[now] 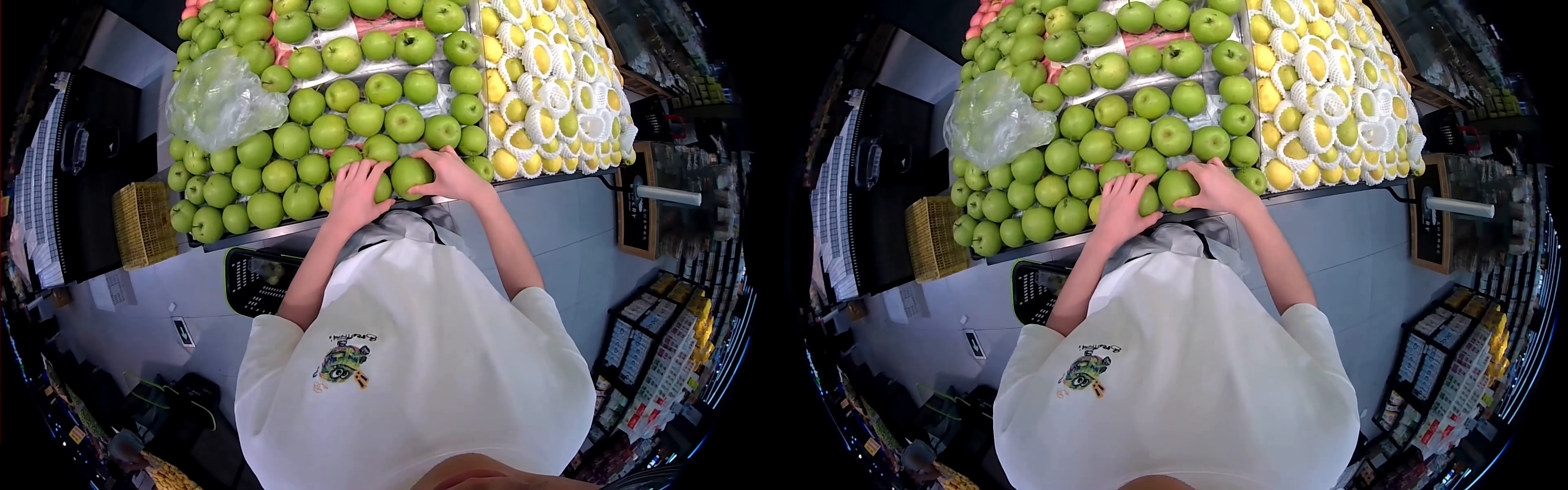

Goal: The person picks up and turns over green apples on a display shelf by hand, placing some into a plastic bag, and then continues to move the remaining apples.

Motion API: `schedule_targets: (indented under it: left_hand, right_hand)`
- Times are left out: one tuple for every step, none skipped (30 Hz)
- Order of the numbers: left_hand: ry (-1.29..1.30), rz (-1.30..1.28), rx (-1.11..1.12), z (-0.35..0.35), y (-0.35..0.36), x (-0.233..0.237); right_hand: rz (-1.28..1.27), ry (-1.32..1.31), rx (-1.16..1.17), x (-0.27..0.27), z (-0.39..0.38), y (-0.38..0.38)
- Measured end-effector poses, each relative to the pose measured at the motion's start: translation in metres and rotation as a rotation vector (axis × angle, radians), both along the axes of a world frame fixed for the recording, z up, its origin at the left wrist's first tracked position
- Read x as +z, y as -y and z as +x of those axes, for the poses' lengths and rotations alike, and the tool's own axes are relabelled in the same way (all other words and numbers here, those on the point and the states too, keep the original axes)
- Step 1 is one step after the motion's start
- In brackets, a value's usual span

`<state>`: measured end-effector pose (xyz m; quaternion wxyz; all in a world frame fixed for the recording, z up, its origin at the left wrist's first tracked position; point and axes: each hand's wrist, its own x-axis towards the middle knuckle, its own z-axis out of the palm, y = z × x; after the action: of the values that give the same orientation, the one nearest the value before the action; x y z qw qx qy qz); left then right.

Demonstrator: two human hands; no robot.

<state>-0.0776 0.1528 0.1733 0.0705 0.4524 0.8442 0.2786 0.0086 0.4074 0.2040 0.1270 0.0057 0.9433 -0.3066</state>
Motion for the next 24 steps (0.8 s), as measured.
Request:
schedule_targets:
  left_hand:
    - [-0.002, 0.003, -0.002, 0.0, 0.0, -0.001]
    - [-0.003, 0.005, -0.005, 0.0, 0.001, -0.001]
    - [-0.004, 0.01, -0.007, 0.0, 0.002, -0.001]
    - [0.002, 0.018, -0.003, 0.001, 0.002, -0.001]
    - [0.007, 0.025, 0.001, 0.001, 0.002, -0.001]
    - [0.005, 0.03, 0.002, 0.001, 0.001, -0.002]
    - [0.009, 0.03, 0.005, 0.001, 0.001, -0.003]
    - [0.015, 0.027, 0.006, 0.001, 0.002, -0.004]
    - [0.015, 0.027, 0.007, 0.001, 0.003, -0.004]
    - [0.011, 0.029, 0.013, 0.002, 0.003, -0.003]
    - [0.008, 0.03, 0.018, 0.002, 0.002, -0.003]
    - [0.01, 0.03, 0.017, 0.002, 0.002, -0.003]
    - [0.019, 0.025, 0.016, 0.002, 0.002, -0.003]
    - [0.027, 0.019, 0.015, 0.002, 0.003, -0.003]
    - [0.027, 0.019, 0.015, 0.001, 0.004, -0.003]
    - [0.034, 0.023, 0.012, 0.002, 0.005, -0.002]
    - [0.039, 0.029, 0.012, 0.001, 0.005, -0.002]
    - [0.039, 0.031, 0.016, 0.0, 0.007, -0.001]
    - [0.034, 0.06, 0.014, 0.0, 0.009, 0.001]
    - [0.03, 0.088, 0.011, 0.0, 0.012, 0.001]
    - [0.033, 0.089, 0.014, 0.001, 0.017, 0.001]
    - [0.025, 0.116, 0.052, 0.001, 0.023, 0.0]
    - [0.016, 0.143, 0.089, 0.0, 0.03, -0.001]
    - [-0.004, 0.17, 0.125, -0.002, 0.036, -0.001]
  right_hand:
    - [0.004, -0.001, -0.001, -0.002, -0.002, -0.002]
    - [-0.028, -0.029, 0.059, -0.006, -0.003, -0.006]
    - [-0.06, -0.057, 0.12, -0.005, -0.006, -0.007]
    - [-0.056, -0.056, 0.117, -0.003, -0.006, -0.009]
    - [-0.062, -0.011, 0.139, -0.002, -0.007, -0.011]
    - [-0.068, 0.033, 0.162, 0.0, -0.011, -0.013]
    - [-0.065, 0.03, 0.165, 0.0, -0.016, -0.014]
    - [-0.053, 0.106, 0.179, 0.0, -0.021, -0.015]
    - [-0.042, 0.182, 0.192, 0.001, -0.026, -0.015]
    - [-0.042, 0.182, 0.192, 0.001, -0.032, -0.014]
    - [-0.025, 0.278, 0.193, 0.001, -0.039, -0.013]
    - [-0.009, 0.374, 0.194, 0.002, -0.044, -0.011]
    - [-0.01, 0.376, 0.193, 0.0, -0.047, -0.01]
    - [0.027, 0.364, 0.223, -0.001, -0.049, -0.009]
    - [0.066, 0.352, 0.254, -0.001, -0.051, -0.008]
    - [0.066, 0.352, 0.254, -0.001, -0.047, -0.007]
    - [0.027, 0.278, 0.187, 0.0, -0.039, -0.004]
    - [-0.012, 0.203, 0.122, 0.001, -0.035, -0.001]
    - [-0.011, 0.206, 0.126, 0.001, -0.034, 0.0]
    - [0.027, 0.217, 0.134, 0.001, -0.033, 0.002]
    - [0.065, 0.228, 0.141, 0.001, -0.032, 0.003]
    - [0.066, 0.23, 0.145, -0.001, -0.033, 0.001]
    - [0.016, 0.215, 0.162, -0.005, -0.034, -0.003]
    - [-0.034, 0.199, 0.178, -0.008, -0.034, -0.008]
